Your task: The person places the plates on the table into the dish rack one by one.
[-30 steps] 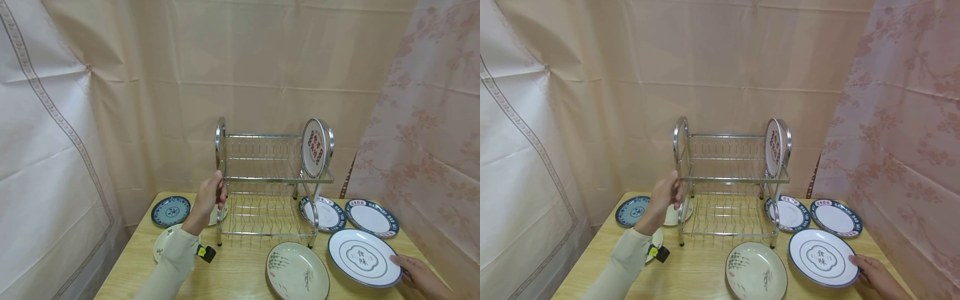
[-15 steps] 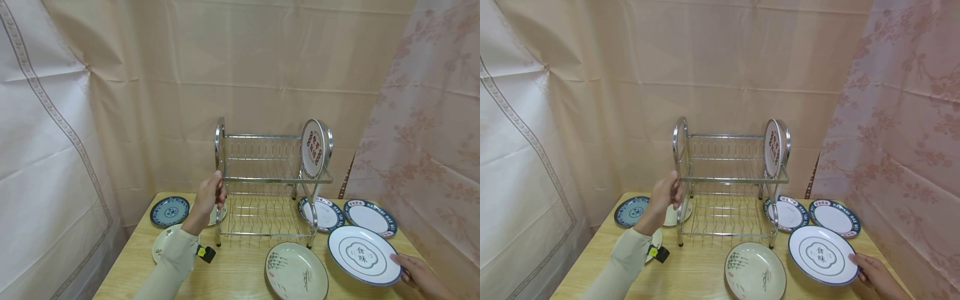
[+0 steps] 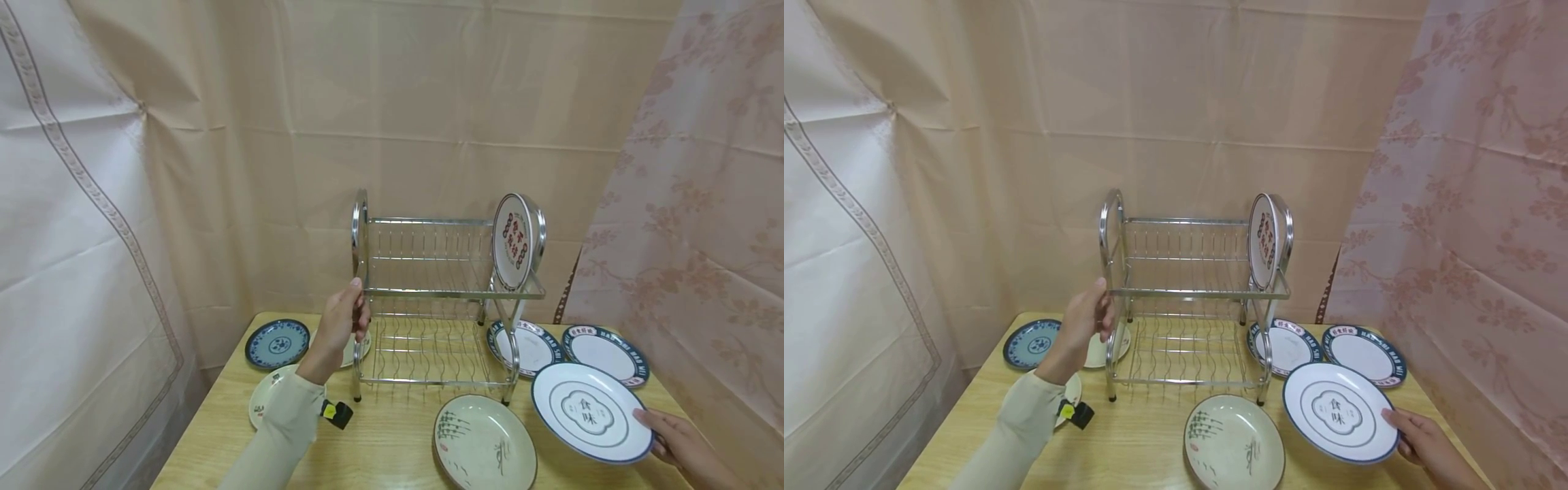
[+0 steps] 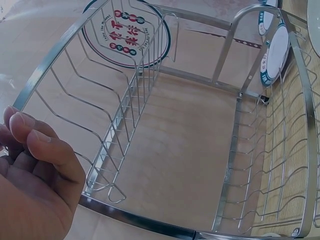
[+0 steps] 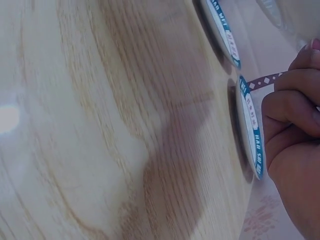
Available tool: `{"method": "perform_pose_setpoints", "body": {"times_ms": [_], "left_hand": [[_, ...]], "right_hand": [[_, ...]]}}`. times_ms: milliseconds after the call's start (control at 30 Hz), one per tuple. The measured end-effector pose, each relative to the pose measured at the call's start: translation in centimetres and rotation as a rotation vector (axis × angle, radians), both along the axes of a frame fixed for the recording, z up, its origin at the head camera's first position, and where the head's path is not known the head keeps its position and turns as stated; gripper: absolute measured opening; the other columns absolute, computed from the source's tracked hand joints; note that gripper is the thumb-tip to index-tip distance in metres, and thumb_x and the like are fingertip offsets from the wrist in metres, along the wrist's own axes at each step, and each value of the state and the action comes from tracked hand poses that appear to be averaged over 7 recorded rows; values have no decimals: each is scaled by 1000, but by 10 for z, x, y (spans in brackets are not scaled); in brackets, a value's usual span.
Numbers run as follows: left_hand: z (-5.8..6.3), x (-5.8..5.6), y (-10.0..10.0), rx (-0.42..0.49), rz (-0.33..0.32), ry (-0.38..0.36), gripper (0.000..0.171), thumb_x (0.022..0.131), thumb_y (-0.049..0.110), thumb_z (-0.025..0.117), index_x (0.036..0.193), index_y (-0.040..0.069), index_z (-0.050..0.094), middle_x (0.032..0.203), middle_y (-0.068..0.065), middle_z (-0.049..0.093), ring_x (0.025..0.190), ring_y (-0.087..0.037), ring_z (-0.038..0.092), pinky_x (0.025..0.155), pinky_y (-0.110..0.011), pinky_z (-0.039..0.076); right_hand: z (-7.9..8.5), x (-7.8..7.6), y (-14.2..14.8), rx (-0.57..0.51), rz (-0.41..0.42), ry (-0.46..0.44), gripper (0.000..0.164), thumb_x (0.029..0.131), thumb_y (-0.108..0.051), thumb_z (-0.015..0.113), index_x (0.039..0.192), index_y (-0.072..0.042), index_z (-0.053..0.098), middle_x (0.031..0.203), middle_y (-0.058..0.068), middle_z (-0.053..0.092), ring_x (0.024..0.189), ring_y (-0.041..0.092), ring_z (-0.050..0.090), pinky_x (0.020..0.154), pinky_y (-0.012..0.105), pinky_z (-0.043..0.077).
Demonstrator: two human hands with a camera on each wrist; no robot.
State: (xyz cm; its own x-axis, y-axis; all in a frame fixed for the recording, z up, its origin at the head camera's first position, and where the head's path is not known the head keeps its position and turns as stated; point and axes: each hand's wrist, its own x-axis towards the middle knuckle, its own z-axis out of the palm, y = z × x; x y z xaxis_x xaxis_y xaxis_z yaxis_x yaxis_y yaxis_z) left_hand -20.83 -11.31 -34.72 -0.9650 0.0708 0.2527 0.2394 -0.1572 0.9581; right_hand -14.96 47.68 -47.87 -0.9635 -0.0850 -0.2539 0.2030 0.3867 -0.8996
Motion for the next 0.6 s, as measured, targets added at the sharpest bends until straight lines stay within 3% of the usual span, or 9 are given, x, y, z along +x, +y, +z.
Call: {"method": "perform_pose_setpoints", "body": {"times_ms": [300,600], "left_hand": [[-1,0,0,4,-1,5,51,107,53,44,82,10,44,63,-2,48,49,-14,41,46,-23,38],[0,0,0,-6,-1,8,52,107,55,44,83,10,44,64,-2,49,50,-15,42,47,-23,38]], "right_hand": [[1,3,-3,-114,35,63,42,115,-22,33,91,-12,67,65,-6,44,57,18,32,56,37,18],[7,4,-7,-239,98,74,44,115,-20,31,91,-18,68,66,-6,41,58,17,34,60,38,21]]}}
